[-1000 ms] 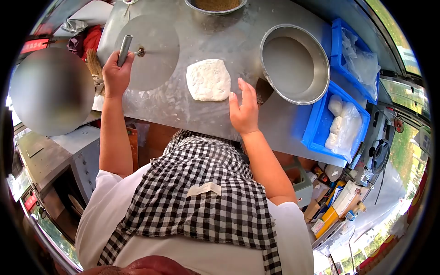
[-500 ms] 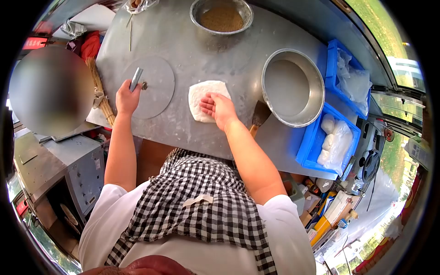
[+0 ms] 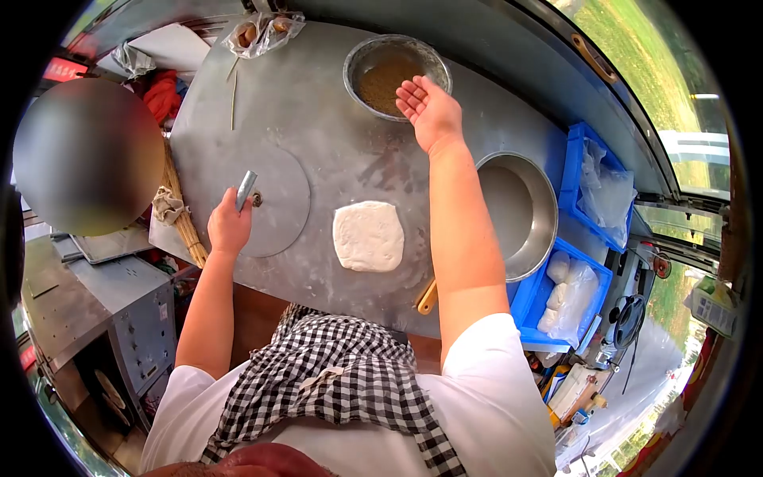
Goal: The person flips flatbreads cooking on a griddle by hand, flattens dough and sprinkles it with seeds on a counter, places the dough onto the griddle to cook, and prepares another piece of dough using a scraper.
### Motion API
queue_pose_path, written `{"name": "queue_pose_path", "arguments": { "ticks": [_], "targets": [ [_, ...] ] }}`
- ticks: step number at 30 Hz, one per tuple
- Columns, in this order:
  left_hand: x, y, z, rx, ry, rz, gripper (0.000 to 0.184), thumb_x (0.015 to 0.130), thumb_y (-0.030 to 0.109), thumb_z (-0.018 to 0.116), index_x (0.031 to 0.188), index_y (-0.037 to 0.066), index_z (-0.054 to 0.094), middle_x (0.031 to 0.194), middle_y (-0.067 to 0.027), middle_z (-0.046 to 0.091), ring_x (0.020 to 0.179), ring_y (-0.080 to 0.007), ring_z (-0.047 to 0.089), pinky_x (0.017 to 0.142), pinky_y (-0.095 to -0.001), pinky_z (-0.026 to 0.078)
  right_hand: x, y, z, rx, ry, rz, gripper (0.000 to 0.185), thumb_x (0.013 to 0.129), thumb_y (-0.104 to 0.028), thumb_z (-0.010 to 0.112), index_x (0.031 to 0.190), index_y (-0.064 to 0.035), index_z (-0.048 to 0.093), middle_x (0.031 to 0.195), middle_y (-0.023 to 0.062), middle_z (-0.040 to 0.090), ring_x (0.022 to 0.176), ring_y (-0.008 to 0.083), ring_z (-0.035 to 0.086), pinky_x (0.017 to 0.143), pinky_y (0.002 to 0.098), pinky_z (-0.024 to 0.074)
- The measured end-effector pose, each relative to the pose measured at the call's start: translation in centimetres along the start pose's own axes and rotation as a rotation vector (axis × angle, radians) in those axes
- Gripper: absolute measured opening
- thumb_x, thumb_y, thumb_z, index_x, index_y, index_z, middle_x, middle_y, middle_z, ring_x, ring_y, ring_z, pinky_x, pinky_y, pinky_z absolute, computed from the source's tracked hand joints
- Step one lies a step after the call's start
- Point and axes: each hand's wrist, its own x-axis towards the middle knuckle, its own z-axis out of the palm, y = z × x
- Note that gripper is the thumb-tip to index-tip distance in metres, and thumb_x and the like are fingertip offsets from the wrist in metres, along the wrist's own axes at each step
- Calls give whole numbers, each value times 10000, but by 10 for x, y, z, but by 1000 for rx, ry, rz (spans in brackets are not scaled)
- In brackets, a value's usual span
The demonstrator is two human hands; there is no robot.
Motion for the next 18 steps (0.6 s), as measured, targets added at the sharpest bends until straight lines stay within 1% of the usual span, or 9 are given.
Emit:
{"name": "queue_pose_path", "arguments": {
  "ticks": [2, 3, 7, 9, 10, 12, 14, 17, 18],
  "targets": [
    [0, 0, 1, 0, 12, 7, 277, 979, 310, 687, 980, 80, 533, 798, -172, 694, 799, -463, 669, 696, -568, 507, 37, -4, 9, 29, 8, 37, 260, 1073, -220, 586, 1177, 16, 615, 1125, 156, 693, 1048, 289, 693, 948, 441, 587],
    [0, 0, 2, 7, 13, 11, 282, 980, 308, 687, 967, 79, 524, 789, -169, 689, 790, -461, 666, 689, -566, 505, 63, 0, 5, 36, 2, 79, 283, 1072, -233, 583, 1201, 18, 590, 1199, 171, 667, 1122, 316, 663, 999, 480, 555],
    [0, 0, 2, 2, 39, 35, 302, 980, 298, 692, 925, 77, 493, 758, -158, 673, 762, -454, 658, 658, -557, 496, 127, 30, 0, -19, 238, 201, 328, 1071, -278, 572, 1242, 1, 560, 1296, 169, 613, 1239, 338, 595, 1058, 512, 495],
    [2, 2, 2, -2, 53, 53, 304, 976, 296, 699, 923, 78, 494, 754, -159, 670, 758, -453, 655, 651, -556, 492, 139, 31, -4, -6, 242, 187, 324, 1072, -278, 567, 1241, -1, 567, 1257, 159, 631, 1205, 340, 614, 1054, 510, 499],
    [-1, 1, 1, -5, 54, 57, 304, 973, 294, 703, 922, 78, 495, 752, -159, 669, 756, -453, 654, 647, -556, 491, 135, 29, -1, -3, 249, 186, 322, 1073, -278, 564, 1240, -3, 571, 1238, 154, 640, 1188, 341, 624, 1052, 510, 502],
    [-1, -1, 2, 11, 58, 58, 312, 970, 300, 707, 920, 78, 492, 751, -161, 667, 754, -454, 654, 647, -556, 492, 103, 15, 6, 44, 89, 141, 306, 1082, -247, 550, 1235, 12, 605, 1156, 155, 679, 1087, 332, 673, 1031, 476, 543],
    [0, -2, 5, 22, 61, 56, 319, 968, 309, 711, 921, 80, 494, 750, -161, 667, 753, -455, 654, 646, -555, 493, 57, 6, 11, 73, -114, 106, 301, 1090, -238, 543, 1206, 28, 624, 1157, 162, 682, 1103, 316, 675, 1008, 458, 564],
    [-1, -5, 7, 31, 63, 49, 323, 964, 327, 715, 927, 84, 505, 750, -158, 669, 752, -456, 655, 644, -556, 494, -20, 9, 6, 24, -230, 129, 326, 1098, -247, 536, 1204, 41, 644, 1152, 165, 697, 1112, 310, 681, 1013, 455, 568],
    [-1, -5, 7, 29, 62, 48, 323, 964, 333, 716, 931, 86, 510, 751, -158, 670, 752, -456, 656, 644, -556, 495, -42, 19, -5, -6, -232, 185, 337, 1100, -254, 532, 1211, 43, 647, 1155, 167, 702, 1107, 308, 686, 1013, 450, 569]
  ]
}}
